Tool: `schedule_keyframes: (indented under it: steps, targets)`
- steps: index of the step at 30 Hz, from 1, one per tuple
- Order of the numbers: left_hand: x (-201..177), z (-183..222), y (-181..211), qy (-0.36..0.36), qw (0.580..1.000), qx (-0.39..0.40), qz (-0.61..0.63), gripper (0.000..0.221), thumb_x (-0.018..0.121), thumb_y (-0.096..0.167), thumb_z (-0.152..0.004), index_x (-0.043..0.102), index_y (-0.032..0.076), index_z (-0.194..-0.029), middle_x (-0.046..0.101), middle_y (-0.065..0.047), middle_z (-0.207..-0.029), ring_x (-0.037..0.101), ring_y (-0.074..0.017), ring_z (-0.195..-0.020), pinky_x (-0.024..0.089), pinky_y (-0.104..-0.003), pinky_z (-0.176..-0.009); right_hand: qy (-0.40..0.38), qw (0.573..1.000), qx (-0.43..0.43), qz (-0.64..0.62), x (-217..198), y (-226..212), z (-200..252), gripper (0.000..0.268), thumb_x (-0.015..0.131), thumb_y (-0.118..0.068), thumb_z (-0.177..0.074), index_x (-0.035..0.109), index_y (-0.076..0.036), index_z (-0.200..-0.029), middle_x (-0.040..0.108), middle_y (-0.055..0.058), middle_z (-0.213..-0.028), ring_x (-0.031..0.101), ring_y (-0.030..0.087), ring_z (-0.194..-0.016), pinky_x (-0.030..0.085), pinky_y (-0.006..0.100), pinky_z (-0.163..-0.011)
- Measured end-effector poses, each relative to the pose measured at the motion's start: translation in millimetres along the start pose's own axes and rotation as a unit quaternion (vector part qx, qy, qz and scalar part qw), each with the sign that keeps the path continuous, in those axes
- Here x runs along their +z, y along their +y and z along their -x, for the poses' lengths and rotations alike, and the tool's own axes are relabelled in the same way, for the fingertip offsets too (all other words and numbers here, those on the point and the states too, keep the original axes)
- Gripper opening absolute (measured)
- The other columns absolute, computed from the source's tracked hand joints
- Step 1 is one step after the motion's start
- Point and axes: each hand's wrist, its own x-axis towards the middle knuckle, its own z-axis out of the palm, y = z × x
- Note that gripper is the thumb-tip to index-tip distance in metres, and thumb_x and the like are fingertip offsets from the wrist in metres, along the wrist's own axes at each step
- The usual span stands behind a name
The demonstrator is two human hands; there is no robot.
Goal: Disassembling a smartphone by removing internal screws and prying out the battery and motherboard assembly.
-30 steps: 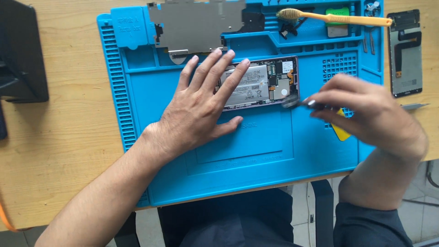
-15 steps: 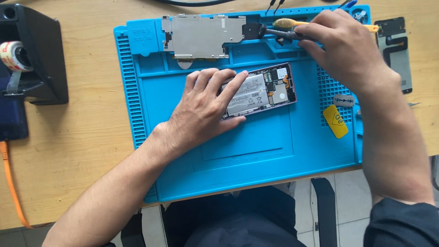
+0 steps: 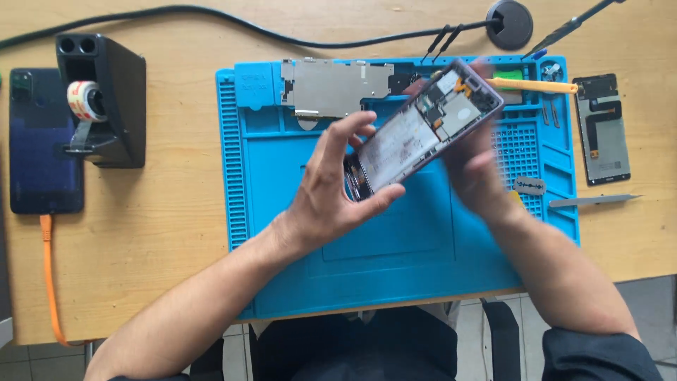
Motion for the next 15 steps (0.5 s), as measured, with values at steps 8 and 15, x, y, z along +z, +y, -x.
schedule_keyframes:
  steps: [8, 15]
  targets:
    - [9.9, 3.3, 22.1, -0.08, 0.974, -0.049, 0.207, 0.089, 0.07, 0.041, -0.1, 0.011, 0.023, -0.164, 0.028, -0.02, -0.165, 0.045, -0.0377, -0.151, 0.055, -0.049, -0.119, 0.022, 0.997, -0.009, 0.073, 31.5, -11.2, -1.0, 0.094, 0.07, -0.034, -0.096, 0.011, -0.029, -0.169, 0.012, 0.014, -0.179, 0.048, 0.04, -0.151, 0.056, 0.054, -0.12]
    - [13.2, 4.3, 13.1, -0.129, 0.951, -0.076, 0.272, 0.086, 0.059, 0.047, -0.103, 0.009, 0.015, -0.165, -0.004, -0.016, -0.178, 0.01, -0.0404, -0.168, 0.027, -0.054, -0.134, -0.031, 0.96, -0.043, 0.273, 26.4, -26.9, -8.9, 0.104, 0.085, -0.028, -0.086, 0.021, -0.014, -0.166, 0.052, 0.026, -0.153, 0.064, 0.034, -0.139, 0.062, 0.043, -0.113]
